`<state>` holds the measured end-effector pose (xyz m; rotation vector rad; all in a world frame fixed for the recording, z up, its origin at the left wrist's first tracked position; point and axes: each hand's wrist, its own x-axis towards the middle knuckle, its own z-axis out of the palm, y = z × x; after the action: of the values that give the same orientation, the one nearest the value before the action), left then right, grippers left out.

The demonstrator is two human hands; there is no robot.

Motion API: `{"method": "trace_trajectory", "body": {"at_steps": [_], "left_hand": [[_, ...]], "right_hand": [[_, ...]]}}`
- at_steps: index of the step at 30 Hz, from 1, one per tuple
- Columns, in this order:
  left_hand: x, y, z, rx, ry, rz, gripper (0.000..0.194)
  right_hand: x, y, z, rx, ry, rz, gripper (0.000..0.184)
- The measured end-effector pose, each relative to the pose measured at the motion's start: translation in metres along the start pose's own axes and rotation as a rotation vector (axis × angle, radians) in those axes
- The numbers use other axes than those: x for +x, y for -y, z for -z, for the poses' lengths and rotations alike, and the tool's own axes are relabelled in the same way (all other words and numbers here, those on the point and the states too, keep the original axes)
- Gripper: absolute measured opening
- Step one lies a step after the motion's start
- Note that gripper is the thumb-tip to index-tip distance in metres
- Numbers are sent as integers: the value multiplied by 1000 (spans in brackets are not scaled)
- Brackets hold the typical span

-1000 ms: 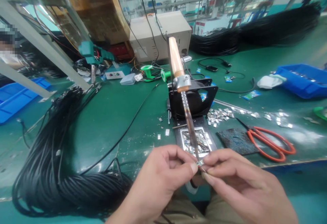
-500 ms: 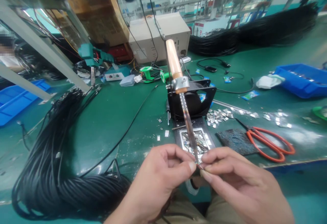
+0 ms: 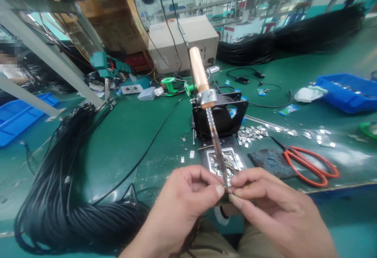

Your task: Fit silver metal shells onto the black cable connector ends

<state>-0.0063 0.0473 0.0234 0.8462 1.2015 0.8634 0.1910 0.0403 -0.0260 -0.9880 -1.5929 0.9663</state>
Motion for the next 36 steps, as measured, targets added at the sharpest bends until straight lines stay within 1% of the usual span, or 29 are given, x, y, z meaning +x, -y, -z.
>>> {"method": "trace_trajectory", "body": {"at_steps": [2, 6, 12, 17, 27, 31, 36], "left_hand": [[0, 0, 0, 6, 1, -5, 17], [-1, -1, 0, 22, -4, -6, 22], [-2, -3, -1, 11, -6, 3, 19], [-3, -4, -1, 23, -4, -1, 16], [-2, -1, 0, 26, -5, 5, 15], [-1, -3, -1, 29, -1, -1, 16], [-1, -4, -1, 34, -9, 5, 17]], "right_hand": [[-1, 0, -2, 10, -10, -8, 13], [-1, 2, -5, 39, -71, -19, 13], [2, 4, -2, 10, -25, -1, 13], [0, 3, -5, 52, -73, -34, 12], [1, 3, -6, 49, -82, -13, 14], [3, 5, -4, 40, -56, 13, 15], [-1, 4, -7, 71, -88, -42, 12]]}}
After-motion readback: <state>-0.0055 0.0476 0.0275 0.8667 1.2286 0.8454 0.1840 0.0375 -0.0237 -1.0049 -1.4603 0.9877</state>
